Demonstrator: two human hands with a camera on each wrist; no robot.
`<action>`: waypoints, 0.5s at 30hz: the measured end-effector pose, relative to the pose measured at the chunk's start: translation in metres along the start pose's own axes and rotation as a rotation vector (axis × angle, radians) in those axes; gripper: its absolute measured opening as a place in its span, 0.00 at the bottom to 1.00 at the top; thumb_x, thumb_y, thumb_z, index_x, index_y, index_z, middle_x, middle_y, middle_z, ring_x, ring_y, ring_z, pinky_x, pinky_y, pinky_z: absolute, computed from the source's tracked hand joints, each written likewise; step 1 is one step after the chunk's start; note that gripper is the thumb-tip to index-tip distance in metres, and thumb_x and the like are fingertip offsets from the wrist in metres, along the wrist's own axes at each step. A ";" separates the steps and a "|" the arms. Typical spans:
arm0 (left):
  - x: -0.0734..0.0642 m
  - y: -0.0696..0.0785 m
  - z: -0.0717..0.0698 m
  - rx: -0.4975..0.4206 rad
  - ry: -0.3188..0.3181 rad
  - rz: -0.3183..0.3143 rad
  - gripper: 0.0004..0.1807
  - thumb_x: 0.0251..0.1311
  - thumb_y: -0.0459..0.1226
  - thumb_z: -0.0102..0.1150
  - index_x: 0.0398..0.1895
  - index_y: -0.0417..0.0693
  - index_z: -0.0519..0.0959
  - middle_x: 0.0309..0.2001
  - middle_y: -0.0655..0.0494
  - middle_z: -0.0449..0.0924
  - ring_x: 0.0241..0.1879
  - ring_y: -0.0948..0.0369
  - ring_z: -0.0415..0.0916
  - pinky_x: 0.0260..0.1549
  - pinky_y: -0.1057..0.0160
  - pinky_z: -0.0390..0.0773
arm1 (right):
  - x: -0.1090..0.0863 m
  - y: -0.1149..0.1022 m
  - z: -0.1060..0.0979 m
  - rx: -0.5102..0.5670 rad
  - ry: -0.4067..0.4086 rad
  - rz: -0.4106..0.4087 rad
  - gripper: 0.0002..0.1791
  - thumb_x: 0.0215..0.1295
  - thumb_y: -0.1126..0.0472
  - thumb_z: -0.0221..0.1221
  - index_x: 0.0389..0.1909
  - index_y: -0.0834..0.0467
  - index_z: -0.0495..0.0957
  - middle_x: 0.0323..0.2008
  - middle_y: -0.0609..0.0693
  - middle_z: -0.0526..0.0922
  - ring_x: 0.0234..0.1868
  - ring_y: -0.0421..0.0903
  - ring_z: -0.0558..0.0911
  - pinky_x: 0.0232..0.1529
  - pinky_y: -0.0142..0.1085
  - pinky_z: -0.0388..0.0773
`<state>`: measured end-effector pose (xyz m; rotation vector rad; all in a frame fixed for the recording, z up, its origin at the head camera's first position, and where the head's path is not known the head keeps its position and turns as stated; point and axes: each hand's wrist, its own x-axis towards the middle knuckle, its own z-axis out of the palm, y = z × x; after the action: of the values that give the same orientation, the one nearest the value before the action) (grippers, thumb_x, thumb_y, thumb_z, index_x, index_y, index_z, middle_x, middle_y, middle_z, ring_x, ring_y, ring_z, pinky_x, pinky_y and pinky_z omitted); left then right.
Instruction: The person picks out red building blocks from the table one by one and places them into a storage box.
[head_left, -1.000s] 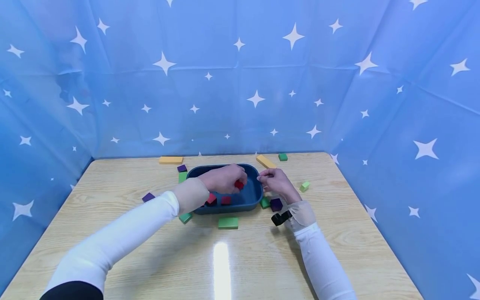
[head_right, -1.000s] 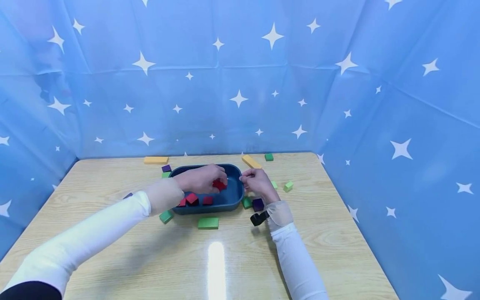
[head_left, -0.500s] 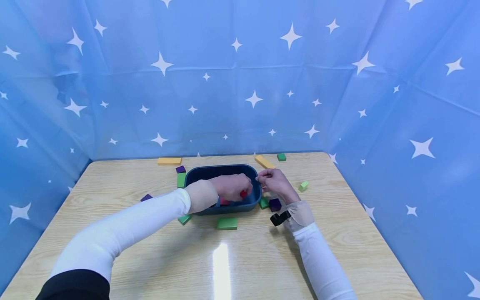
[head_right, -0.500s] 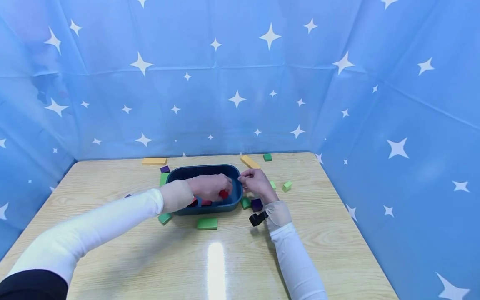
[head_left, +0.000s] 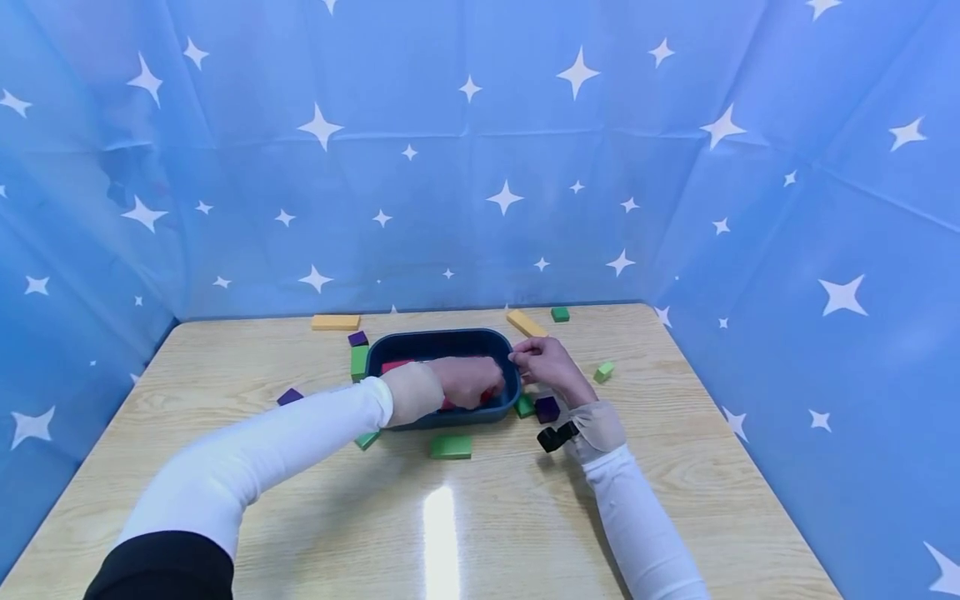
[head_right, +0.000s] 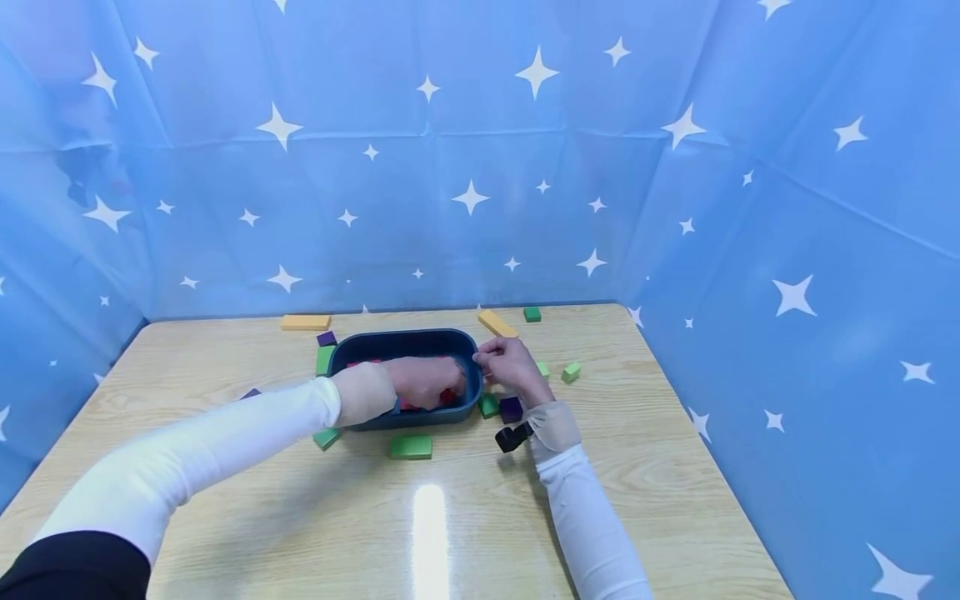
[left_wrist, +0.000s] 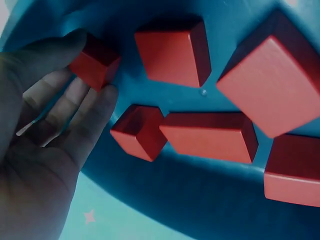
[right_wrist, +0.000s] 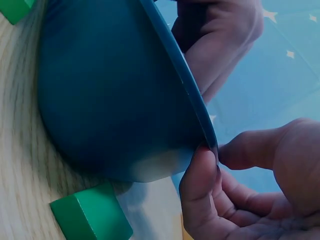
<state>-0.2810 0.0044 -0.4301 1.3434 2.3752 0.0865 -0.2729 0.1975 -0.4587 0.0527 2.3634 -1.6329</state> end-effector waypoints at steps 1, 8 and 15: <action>0.001 0.000 0.002 -0.014 -0.003 -0.004 0.11 0.63 0.27 0.65 0.39 0.56 0.84 0.36 0.61 0.82 0.40 0.61 0.77 0.50 0.62 0.81 | 0.000 0.000 0.000 0.002 0.003 0.003 0.13 0.75 0.63 0.57 0.53 0.67 0.78 0.39 0.55 0.83 0.31 0.42 0.84 0.36 0.38 0.87; 0.006 0.001 0.007 -0.001 -0.008 -0.012 0.13 0.62 0.25 0.64 0.35 0.56 0.83 0.35 0.60 0.81 0.41 0.60 0.77 0.51 0.60 0.79 | -0.001 0.000 0.001 -0.003 0.012 0.001 0.13 0.74 0.63 0.58 0.52 0.67 0.78 0.38 0.54 0.82 0.30 0.42 0.83 0.35 0.38 0.87; -0.002 0.003 0.004 -0.003 -0.003 -0.005 0.11 0.64 0.25 0.62 0.36 0.53 0.83 0.34 0.58 0.81 0.38 0.60 0.76 0.44 0.64 0.79 | 0.000 -0.001 0.000 0.001 0.008 -0.005 0.13 0.74 0.63 0.58 0.53 0.68 0.78 0.39 0.55 0.83 0.30 0.43 0.83 0.36 0.38 0.87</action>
<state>-0.2760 0.0034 -0.4320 1.3349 2.3753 0.0858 -0.2726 0.1969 -0.4581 0.0542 2.3710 -1.6389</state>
